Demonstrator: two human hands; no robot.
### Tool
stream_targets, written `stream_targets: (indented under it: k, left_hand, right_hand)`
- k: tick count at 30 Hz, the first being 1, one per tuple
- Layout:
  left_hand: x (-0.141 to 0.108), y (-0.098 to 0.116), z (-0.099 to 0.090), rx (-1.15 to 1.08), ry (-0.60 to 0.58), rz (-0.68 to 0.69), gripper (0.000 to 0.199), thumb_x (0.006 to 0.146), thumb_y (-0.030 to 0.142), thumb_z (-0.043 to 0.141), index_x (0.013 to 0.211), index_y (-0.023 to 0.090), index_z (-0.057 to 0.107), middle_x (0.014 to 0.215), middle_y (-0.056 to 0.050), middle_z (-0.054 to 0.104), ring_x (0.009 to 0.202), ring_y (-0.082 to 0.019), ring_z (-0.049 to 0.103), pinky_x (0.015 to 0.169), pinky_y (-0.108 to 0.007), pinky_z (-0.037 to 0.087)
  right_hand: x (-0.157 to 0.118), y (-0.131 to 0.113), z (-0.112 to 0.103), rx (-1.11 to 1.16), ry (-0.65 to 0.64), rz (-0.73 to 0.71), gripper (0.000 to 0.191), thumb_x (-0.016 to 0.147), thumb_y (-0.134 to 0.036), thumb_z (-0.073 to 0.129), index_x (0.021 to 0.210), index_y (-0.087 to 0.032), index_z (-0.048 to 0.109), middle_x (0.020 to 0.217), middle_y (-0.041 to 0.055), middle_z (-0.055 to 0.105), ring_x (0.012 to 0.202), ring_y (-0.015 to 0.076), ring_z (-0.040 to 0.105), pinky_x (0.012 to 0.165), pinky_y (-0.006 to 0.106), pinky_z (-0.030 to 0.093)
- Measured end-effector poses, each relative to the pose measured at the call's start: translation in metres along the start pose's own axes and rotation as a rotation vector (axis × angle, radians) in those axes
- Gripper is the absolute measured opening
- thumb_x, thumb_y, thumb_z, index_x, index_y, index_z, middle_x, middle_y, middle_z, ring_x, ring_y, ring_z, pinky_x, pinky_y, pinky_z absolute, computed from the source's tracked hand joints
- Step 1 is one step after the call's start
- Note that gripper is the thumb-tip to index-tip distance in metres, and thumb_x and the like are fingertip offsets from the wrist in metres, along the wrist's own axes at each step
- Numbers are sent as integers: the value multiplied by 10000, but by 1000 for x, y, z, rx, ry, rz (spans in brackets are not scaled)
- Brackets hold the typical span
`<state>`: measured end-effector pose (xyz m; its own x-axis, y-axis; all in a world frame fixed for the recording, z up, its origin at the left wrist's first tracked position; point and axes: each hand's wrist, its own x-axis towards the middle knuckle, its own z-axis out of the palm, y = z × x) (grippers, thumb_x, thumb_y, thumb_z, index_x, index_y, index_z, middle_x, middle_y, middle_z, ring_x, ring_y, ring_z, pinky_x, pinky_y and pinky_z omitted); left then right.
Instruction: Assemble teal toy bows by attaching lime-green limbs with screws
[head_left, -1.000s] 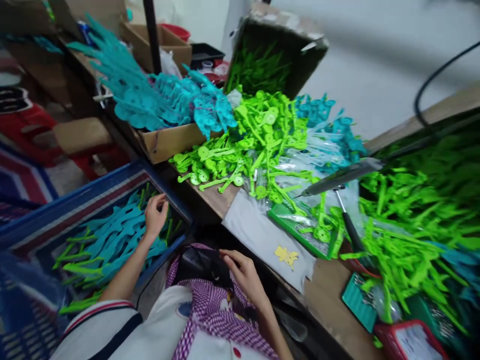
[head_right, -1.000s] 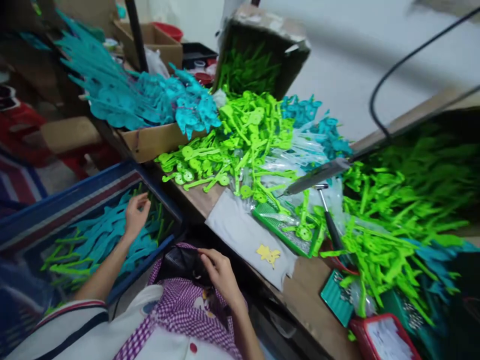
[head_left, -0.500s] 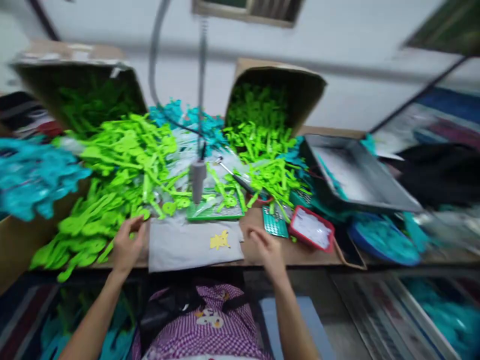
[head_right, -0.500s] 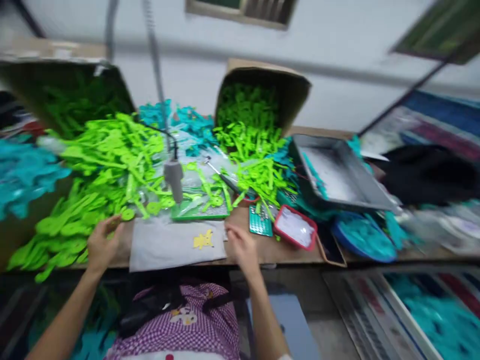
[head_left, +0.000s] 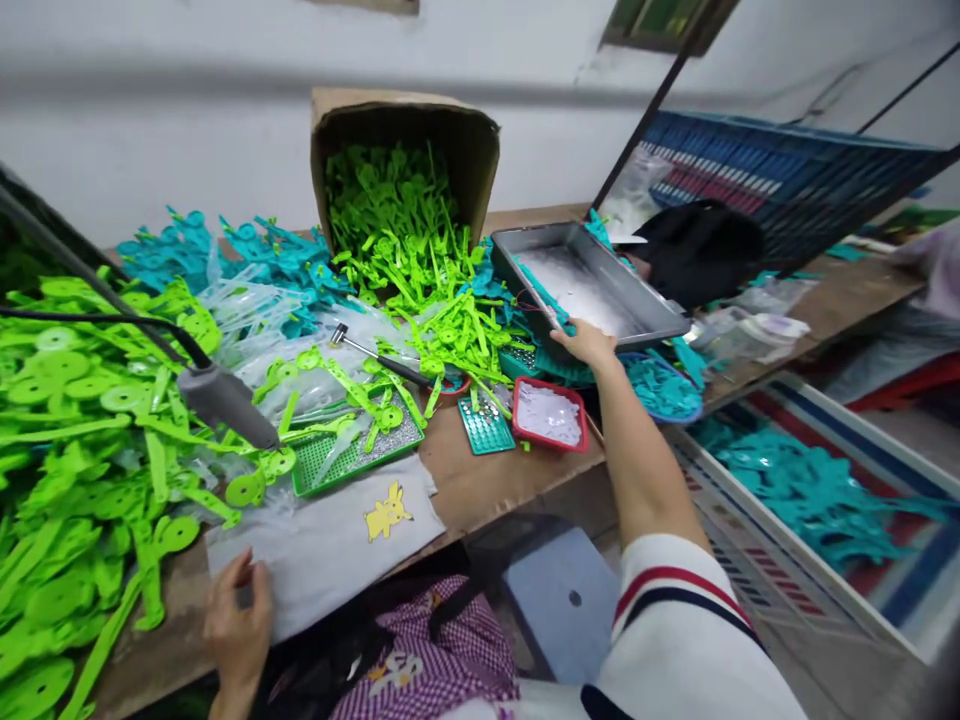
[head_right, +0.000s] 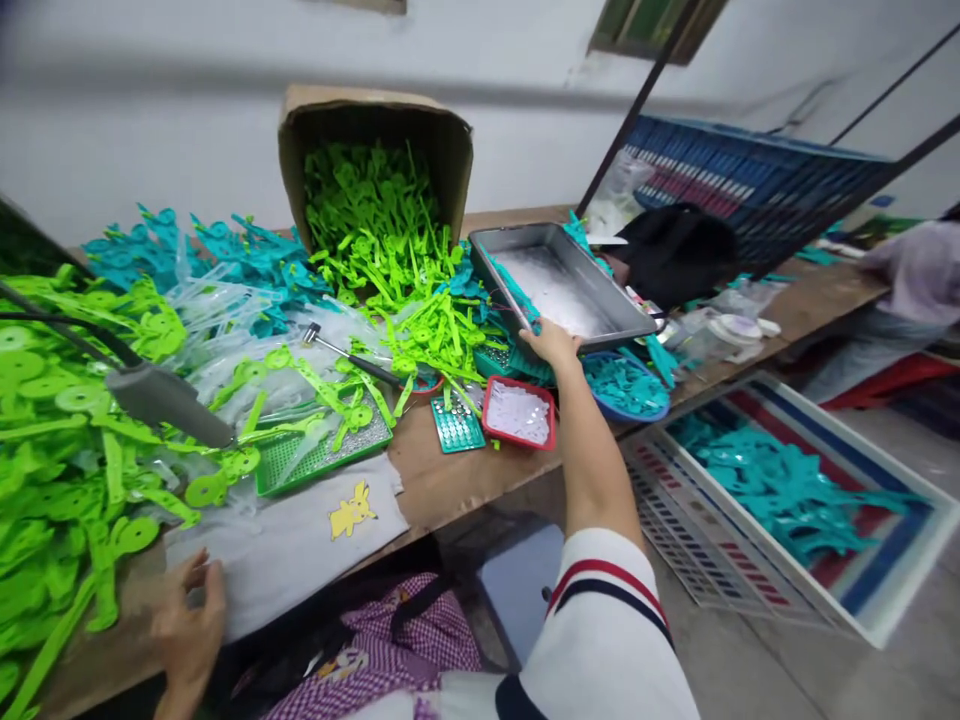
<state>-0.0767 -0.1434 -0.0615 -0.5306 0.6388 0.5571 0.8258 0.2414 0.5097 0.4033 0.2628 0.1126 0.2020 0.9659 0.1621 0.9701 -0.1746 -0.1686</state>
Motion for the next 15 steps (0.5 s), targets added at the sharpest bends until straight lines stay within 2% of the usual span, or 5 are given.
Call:
stream_targets:
  k: [4, 9, 12, 15]
  left_hand:
    - [-1, -1, 2, 1, -28, 1, 338, 909, 401, 510, 1065, 138, 655, 909, -108, 712, 740, -206, 646, 782, -371, 525]
    - [0, 2, -2, -55, -34, -20, 287, 889, 382, 539, 1031, 161, 652, 926, -99, 706, 749, -209, 651, 795, -390, 530]
    - [3, 20, -9, -88, 2, -36, 221, 876, 357, 570, 997, 189, 646, 894, -83, 693, 762, -231, 653, 799, -428, 536]
    - [13, 56, -13, -188, 31, 9, 160, 861, 321, 598, 988, 230, 633, 896, -54, 669, 786, -248, 653, 797, -465, 545]
  right_hand:
    - [7, 11, 7, 242, 93, 123, 434, 830, -367, 524, 1189, -163, 658, 1173, 144, 681, 1105, 323, 603, 953, 527, 431]
    - [2, 9, -3, 473, 347, 155, 412, 836, -254, 484, 1193, -121, 640, 1166, 146, 662, 1093, 284, 584, 971, 498, 438]
    - [-18, -4, -17, 485, 562, 124, 413, 866, -215, 455, 1225, -83, 612, 1205, 187, 618, 1143, 285, 542, 1019, 494, 404]
    - [-62, -25, -22, 509, 706, 13, 412, 929, -288, 429, 1241, -81, 601, 1196, 208, 607, 1150, 276, 525, 1056, 468, 388]
